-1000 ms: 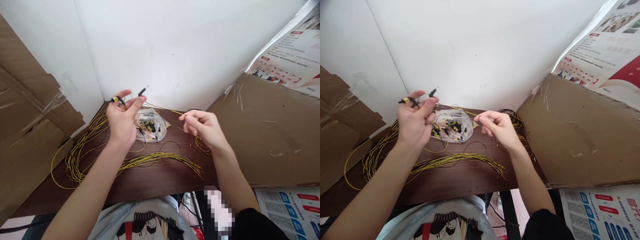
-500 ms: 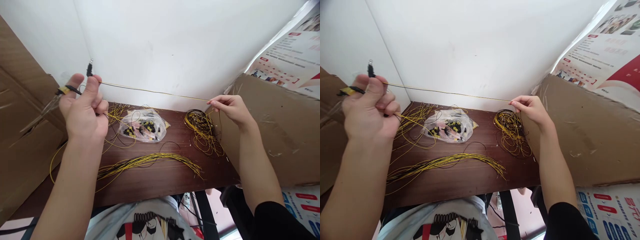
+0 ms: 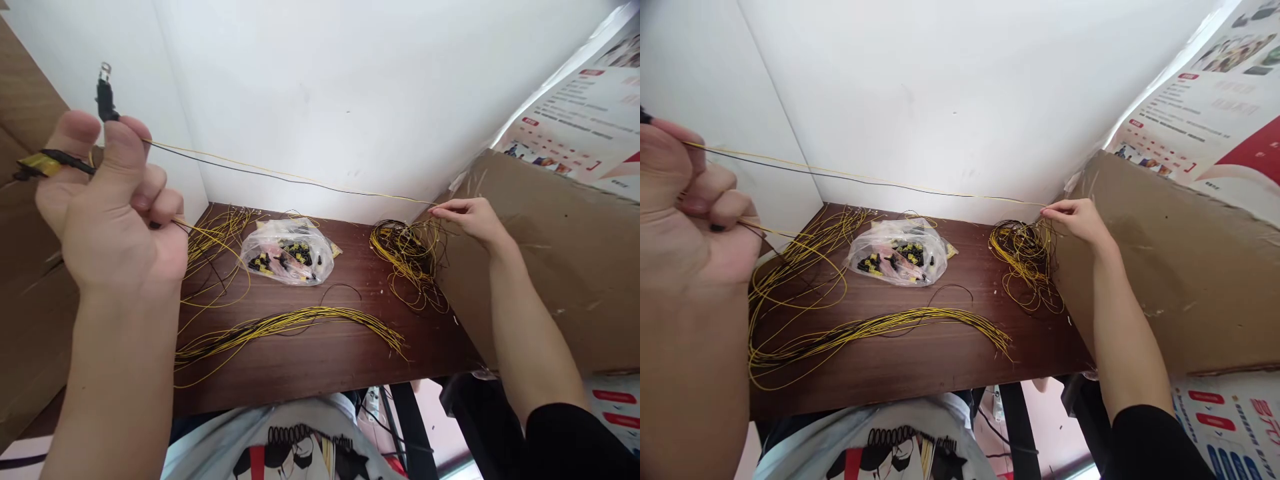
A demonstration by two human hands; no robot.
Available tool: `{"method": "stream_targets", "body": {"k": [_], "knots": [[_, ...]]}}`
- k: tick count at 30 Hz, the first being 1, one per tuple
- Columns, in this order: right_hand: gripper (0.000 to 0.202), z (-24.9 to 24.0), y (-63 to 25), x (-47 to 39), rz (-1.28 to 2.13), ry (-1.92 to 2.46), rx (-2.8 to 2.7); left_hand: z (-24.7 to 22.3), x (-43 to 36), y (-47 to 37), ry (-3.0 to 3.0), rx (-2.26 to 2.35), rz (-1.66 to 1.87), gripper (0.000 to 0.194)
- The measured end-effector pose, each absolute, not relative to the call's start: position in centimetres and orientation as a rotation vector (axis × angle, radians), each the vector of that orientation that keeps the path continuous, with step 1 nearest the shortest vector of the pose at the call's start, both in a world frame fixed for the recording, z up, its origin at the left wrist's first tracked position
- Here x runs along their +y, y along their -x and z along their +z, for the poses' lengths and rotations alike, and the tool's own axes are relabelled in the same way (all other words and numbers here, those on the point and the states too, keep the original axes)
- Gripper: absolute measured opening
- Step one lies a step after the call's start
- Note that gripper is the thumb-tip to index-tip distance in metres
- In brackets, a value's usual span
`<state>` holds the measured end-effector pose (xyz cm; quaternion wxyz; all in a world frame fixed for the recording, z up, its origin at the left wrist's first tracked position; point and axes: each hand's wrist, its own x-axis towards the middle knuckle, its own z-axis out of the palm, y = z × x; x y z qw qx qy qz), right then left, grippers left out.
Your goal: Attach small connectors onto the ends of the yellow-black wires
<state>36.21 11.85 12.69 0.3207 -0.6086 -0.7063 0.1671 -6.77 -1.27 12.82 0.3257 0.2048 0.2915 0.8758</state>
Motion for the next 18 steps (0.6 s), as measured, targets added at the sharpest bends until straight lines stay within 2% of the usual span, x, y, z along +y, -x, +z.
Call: {"method": "stream_targets", "body": {"k": [3,12,16,18], "knots": [[0.012,14.6,-37.0,11.4,0.4,1.524,-1.705,11.8,-0.7,6.7,-0.669,0.642,2.274,0.026],[0.006,18.0,-37.3,12.0,-0.006,1.089,-1.17,10.6,0.5,5.3,-0.765,0.83,2.274,0.046],[0.012,20.4,-37.5,11.3,0.136,0.889,-1.243,10.2,0.9,5.0,-0.763,0.86,2.269,0.055],[0.029,21.6,-38.5,10.8,0.007,1.058,-1.41,9.8,1.0,5.2,-0.735,0.871,2.261,0.055]]}}
